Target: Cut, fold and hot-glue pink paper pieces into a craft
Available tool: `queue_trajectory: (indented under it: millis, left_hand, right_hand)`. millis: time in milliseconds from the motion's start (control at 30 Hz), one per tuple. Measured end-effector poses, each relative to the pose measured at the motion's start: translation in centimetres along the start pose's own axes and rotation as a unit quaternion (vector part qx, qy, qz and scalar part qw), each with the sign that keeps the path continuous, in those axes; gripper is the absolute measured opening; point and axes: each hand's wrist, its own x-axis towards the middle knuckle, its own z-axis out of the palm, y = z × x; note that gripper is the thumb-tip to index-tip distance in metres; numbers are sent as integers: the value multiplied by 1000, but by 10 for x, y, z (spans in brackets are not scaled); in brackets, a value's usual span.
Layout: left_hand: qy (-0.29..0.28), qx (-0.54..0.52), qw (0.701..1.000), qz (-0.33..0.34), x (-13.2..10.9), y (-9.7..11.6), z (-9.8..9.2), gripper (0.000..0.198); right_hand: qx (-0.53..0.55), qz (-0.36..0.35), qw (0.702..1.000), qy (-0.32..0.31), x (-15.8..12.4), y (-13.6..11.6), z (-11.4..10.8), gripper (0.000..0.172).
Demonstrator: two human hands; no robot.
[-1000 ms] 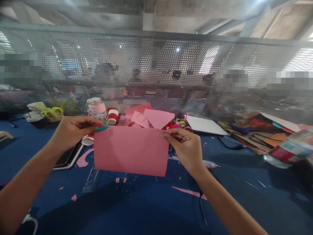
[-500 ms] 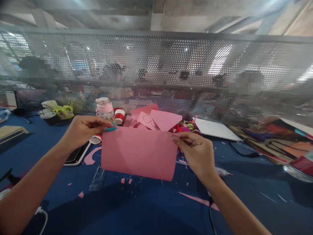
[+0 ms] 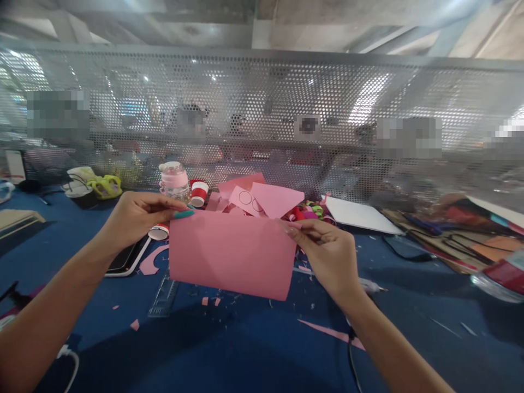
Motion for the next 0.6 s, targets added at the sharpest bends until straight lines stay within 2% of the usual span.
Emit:
queue_trajectory:
  millis: [200, 400, 600]
  left_hand:
    - [-1, 7, 1000, 15, 0, -3, -1, 13]
    - [2, 33, 999, 13, 3, -4, 0, 14]
    - [-23, 46, 999, -4, 6, -23, 5, 16]
  right_hand:
    - [5, 4, 1000, 2, -1, 0, 1, 20]
    - [37, -10, 999, -28, 4, 7, 3, 19]
    - [87, 54, 991, -89, 7, 28, 12, 28]
